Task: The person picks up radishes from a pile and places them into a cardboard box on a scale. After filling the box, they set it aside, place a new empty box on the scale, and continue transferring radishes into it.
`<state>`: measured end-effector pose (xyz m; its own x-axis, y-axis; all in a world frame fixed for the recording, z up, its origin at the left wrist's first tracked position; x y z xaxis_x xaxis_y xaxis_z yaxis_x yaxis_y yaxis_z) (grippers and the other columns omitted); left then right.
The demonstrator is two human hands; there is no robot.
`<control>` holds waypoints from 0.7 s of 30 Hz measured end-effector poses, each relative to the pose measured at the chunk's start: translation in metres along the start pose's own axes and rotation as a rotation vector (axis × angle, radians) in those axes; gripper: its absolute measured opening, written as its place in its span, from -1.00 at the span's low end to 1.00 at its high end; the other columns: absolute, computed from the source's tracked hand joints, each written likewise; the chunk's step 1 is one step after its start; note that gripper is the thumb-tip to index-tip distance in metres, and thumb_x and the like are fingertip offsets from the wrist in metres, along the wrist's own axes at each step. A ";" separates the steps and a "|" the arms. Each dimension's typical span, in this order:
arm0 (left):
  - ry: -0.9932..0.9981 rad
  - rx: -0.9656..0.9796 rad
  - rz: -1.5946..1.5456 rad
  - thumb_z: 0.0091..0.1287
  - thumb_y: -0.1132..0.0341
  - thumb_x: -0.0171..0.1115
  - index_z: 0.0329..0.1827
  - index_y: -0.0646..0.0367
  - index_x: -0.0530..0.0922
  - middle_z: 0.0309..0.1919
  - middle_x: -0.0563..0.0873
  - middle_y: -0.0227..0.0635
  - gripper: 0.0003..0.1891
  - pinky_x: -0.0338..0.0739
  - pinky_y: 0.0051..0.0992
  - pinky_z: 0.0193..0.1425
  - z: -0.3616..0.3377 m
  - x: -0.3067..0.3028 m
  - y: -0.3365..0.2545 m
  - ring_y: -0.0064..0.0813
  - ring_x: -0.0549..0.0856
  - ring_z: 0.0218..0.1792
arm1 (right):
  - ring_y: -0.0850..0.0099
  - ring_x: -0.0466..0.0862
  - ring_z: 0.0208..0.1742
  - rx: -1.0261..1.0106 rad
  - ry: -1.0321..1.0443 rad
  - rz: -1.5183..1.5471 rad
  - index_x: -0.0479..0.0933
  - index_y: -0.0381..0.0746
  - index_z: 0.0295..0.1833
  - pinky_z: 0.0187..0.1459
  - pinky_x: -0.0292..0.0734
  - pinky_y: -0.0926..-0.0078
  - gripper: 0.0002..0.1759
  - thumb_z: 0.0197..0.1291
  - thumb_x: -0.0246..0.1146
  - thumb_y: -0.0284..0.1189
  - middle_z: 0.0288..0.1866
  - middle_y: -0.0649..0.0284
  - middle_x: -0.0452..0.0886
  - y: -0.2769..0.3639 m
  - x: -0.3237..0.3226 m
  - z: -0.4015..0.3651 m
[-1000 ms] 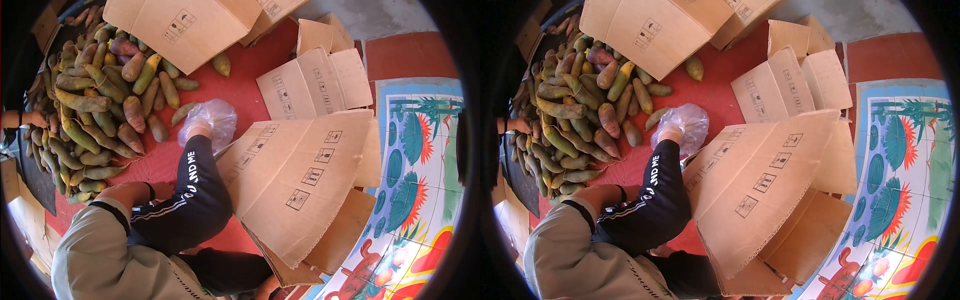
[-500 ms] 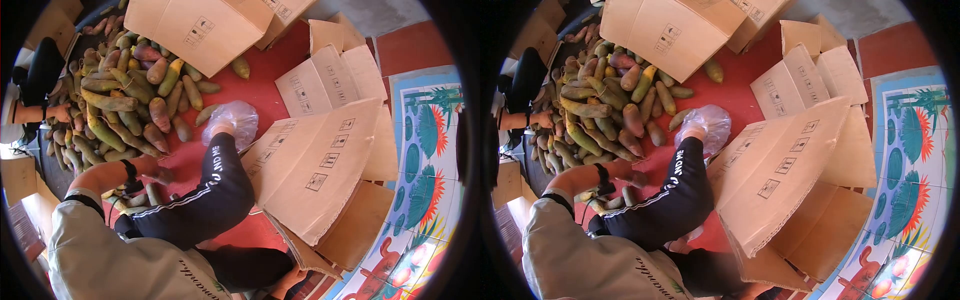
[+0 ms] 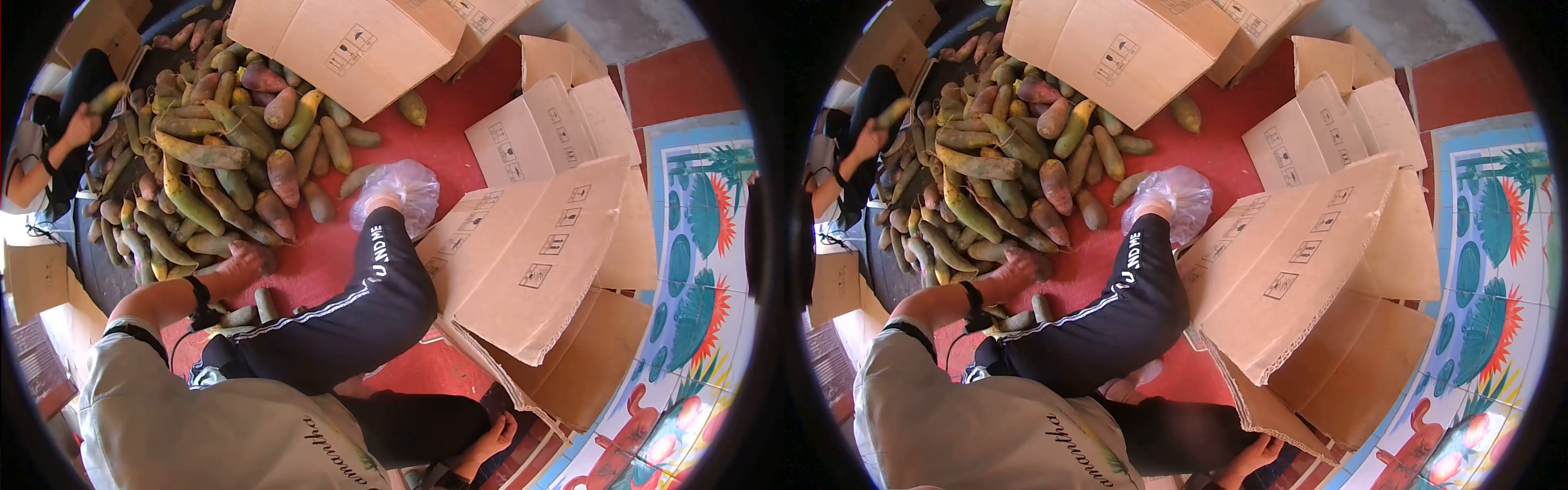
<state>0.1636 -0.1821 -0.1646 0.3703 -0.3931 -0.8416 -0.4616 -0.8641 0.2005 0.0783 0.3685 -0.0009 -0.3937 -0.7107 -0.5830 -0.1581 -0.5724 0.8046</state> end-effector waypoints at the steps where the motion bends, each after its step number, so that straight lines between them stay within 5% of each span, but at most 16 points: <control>1: -0.006 0.001 -0.001 0.12 0.24 0.09 -0.13 -0.04 0.57 -0.20 0.52 -0.36 -0.75 0.41 -0.29 -0.03 0.003 0.015 -0.013 -0.32 0.49 -0.05 | 0.53 0.48 -0.28 -0.020 0.017 -0.035 0.49 -0.32 -0.20 -0.20 0.38 0.62 -0.86 0.16 0.07 -0.52 -0.31 0.29 0.52 0.000 0.000 0.000; 3: 0.052 0.265 -0.350 0.14 0.26 0.08 -0.15 0.03 0.56 -0.16 0.52 -0.33 -0.76 0.45 -0.23 -0.03 0.017 0.071 -0.048 -0.31 0.50 -0.03 | 0.54 0.48 -0.29 0.001 0.008 -0.022 0.49 -0.32 -0.20 -0.22 0.37 0.63 -0.86 0.16 0.07 -0.52 -0.31 0.30 0.52 0.006 0.003 0.000; 8: 0.080 0.268 -0.518 0.17 0.31 0.06 -0.13 0.09 0.54 -0.10 0.54 -0.23 -0.77 0.51 -0.26 -0.07 0.022 0.098 -0.071 -0.26 0.55 -0.03 | 0.60 0.45 -0.34 0.050 -0.013 -0.014 0.49 -0.30 -0.21 -0.27 0.35 0.69 -0.87 0.16 0.07 -0.53 -0.34 0.34 0.51 0.003 0.001 -0.002; 14: 0.259 0.047 -0.644 0.16 0.34 0.05 -0.06 0.09 0.50 -0.16 0.57 -0.11 -0.73 0.53 -0.25 -0.16 0.040 0.115 -0.080 -0.18 0.62 -0.16 | 0.62 0.44 -0.37 0.023 -0.001 -0.035 0.49 -0.30 -0.22 -0.30 0.35 0.71 -0.88 0.15 0.07 -0.54 -0.37 0.37 0.49 0.007 0.001 -0.002; 16: 0.319 -0.052 -0.650 0.14 0.28 0.11 -0.18 0.13 0.58 -0.22 0.60 -0.10 -0.77 0.55 -0.24 -0.18 0.040 0.102 -0.074 -0.14 0.63 -0.18 | 0.62 0.44 -0.37 -0.010 0.012 -0.106 0.49 -0.30 -0.24 -0.31 0.36 0.70 -0.89 0.15 0.08 -0.54 -0.38 0.37 0.49 0.012 0.004 -0.001; 21: 0.411 0.206 -0.523 0.06 0.02 0.16 -0.27 0.16 0.64 -0.27 0.64 -0.06 -0.62 0.56 -0.28 -0.22 0.035 0.130 -0.078 -0.20 0.64 -0.19 | 0.61 0.44 -0.38 -0.007 0.008 -0.076 0.49 -0.31 -0.25 -0.30 0.37 0.69 -0.89 0.15 0.08 -0.54 -0.37 0.36 0.49 0.008 0.005 0.001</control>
<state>0.2197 -0.1548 -0.3068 0.8422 -0.0634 -0.5354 -0.2675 -0.9114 -0.3128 0.0747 0.3606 0.0034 -0.3733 -0.6681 -0.6436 -0.1809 -0.6280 0.7569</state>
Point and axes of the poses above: each hand's wrist, its own z-axis towards the middle knuckle, its own x-axis out of the palm, y = z × x, the point moved 1 cm from there along z, towards the middle knuckle
